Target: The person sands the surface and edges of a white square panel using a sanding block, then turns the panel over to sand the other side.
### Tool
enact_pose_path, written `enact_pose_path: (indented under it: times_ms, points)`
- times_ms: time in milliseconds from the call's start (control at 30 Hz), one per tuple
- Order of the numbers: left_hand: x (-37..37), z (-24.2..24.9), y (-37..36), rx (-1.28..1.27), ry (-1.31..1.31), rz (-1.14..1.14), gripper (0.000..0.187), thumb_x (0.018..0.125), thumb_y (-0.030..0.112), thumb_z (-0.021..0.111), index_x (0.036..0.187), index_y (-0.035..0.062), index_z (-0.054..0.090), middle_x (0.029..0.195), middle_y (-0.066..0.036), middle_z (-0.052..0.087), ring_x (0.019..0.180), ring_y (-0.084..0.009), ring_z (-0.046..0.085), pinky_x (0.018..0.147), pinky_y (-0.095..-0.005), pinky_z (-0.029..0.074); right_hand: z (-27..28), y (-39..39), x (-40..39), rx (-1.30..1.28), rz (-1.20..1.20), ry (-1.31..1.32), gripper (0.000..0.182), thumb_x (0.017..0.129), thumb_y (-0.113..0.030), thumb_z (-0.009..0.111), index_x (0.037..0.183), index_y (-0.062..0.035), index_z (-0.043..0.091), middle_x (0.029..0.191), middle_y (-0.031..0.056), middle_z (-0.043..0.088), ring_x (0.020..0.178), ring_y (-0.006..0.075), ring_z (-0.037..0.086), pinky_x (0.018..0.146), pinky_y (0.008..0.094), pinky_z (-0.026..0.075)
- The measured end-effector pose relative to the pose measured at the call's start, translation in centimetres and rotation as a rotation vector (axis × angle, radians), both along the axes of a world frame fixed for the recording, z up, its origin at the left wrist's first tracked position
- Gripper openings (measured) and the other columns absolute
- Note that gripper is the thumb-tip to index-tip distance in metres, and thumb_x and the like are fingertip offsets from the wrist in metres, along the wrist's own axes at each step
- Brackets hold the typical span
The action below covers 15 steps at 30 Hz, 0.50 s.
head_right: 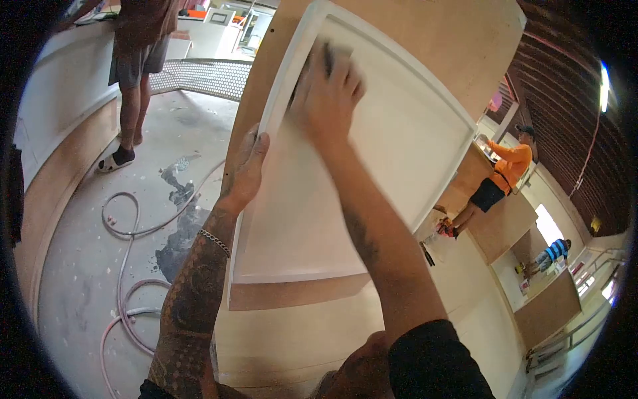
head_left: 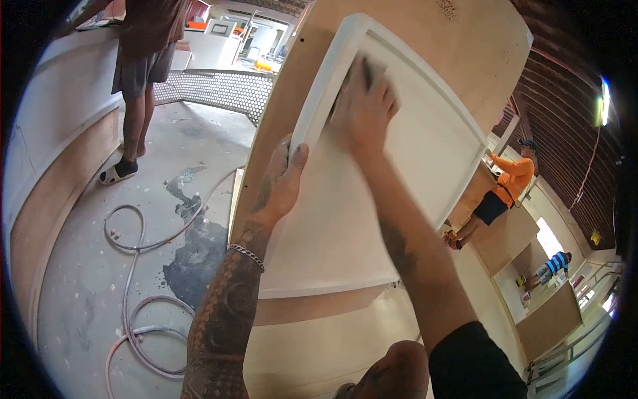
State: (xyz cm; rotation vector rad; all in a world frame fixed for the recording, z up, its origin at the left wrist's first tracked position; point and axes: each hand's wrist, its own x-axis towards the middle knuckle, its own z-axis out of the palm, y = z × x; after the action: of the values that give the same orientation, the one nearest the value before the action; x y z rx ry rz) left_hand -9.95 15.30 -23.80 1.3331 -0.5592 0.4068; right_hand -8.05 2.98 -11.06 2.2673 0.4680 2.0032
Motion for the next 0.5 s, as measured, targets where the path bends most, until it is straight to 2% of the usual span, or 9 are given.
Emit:
enact_pose_path:
  times_ms: [67,133,200,267,300,367,400,467,500]
  points:
    - [-0.2,0.1,0.0,-0.038,-0.036,-0.022,0.066,0.107,0.051,0.038,0.147,-0.0021,0.042,0.142,-0.019,0.051,0.136,-0.0295,0.045,0.115,-0.0385,0.032,3.5,0.0,1.2,-0.031,0.047,-0.024,0.062,0.089,-0.017,0.059,0.149,-0.0081,0.046,0.143,0.0187,0.042,0.134,0.0406,0.035,0.113,0.0556,0.024]
    - [-0.1,0.1,0.2,-0.029,-0.049,-0.045,0.065,0.107,0.05,0.038,0.146,-0.0023,0.043,0.141,-0.018,0.052,0.135,-0.0289,0.046,0.114,-0.0386,0.033,2.6,-0.3,1.1,-0.058,0.081,-0.049,0.061,0.089,-0.016,0.057,0.149,-0.0073,0.046,0.143,0.0196,0.042,0.134,0.0416,0.035,0.113,0.0568,0.025]
    - [0.6,0.1,0.0,-0.031,-0.074,-0.064,0.064,0.107,0.049,0.039,0.145,-0.0024,0.044,0.141,-0.018,0.052,0.133,-0.0284,0.047,0.113,-0.0387,0.034,-3.2,0.3,-0.4,0.018,0.073,0.05,0.057,0.095,-0.015,0.054,0.15,-0.0046,0.044,0.15,0.0229,0.037,0.136,0.0447,0.034,0.112,0.0606,0.025]
    - [1.6,-0.7,-0.5,-0.12,-0.158,-0.036,0.062,0.107,0.047,0.043,0.144,-0.0023,0.046,0.137,-0.016,0.055,0.129,-0.0251,0.049,0.111,-0.0384,0.036,-12.8,1.0,-2.2,0.088,0.006,0.163,0.057,0.094,-0.012,0.054,0.15,-0.005,0.045,0.154,0.0229,0.033,0.145,0.0441,0.027,0.116,0.0629,0.02]
    - [1.5,-0.8,-0.5,-0.117,-0.158,-0.032,0.062,0.107,0.047,0.043,0.144,-0.0023,0.046,0.137,-0.016,0.055,0.129,-0.0251,0.049,0.111,-0.0384,0.036,-18.4,0.7,-3.7,0.096,-0.005,0.307,0.058,0.094,-0.013,0.055,0.15,-0.0055,0.044,0.159,0.0223,0.028,0.15,0.0439,0.019,0.118,0.0637,0.014]
    - [1.2,-0.8,-0.4,-0.108,-0.105,-0.027,0.06,0.106,0.044,0.048,0.142,-0.003,0.047,0.132,-0.015,0.058,0.126,-0.0229,0.051,0.108,-0.0372,0.039,-27.4,0.4,-6.5,0.075,0.064,0.434,0.062,0.092,-0.016,0.058,0.152,-0.0087,0.042,0.161,0.0176,0.025,0.151,0.0412,0.017,0.117,0.0679,0.008]
    - [1.7,-1.2,-0.6,-0.1,-0.095,-0.029,0.06,0.106,0.044,0.048,0.142,-0.003,0.047,0.132,-0.015,0.058,0.126,-0.0229,0.051,0.108,-0.0372,0.039,-27.1,0.2,-6.6,0.084,0.063,0.442,0.062,0.092,-0.016,0.058,0.152,-0.0087,0.042,0.161,0.0176,0.025,0.151,0.0412,0.017,0.117,0.0679,0.008]
    - [3.4,-1.9,-0.1,-0.001,-0.19,-0.047,0.063,0.103,0.044,0.053,0.142,-0.0047,0.046,0.134,-0.021,0.058,0.128,-0.0297,0.053,0.109,-0.0402,0.039,-25.1,-0.9,-5.0,0.039,-0.089,0.4,0.062,0.091,-0.026,0.06,0.15,-0.0152,0.046,0.159,0.0141,0.029,0.149,0.0399,0.022,0.114,0.0703,0.014]
    - [3.4,-2.2,0.2,0.007,-0.17,-0.042,0.063,0.103,0.044,0.053,0.142,-0.0047,0.046,0.134,-0.021,0.058,0.128,-0.0297,0.053,0.109,-0.0402,0.039,-19.9,-0.7,-3.8,0.021,-0.118,0.312,0.062,0.091,-0.027,0.06,0.151,-0.0153,0.046,0.157,0.0134,0.033,0.147,0.0394,0.026,0.115,0.0691,0.016]
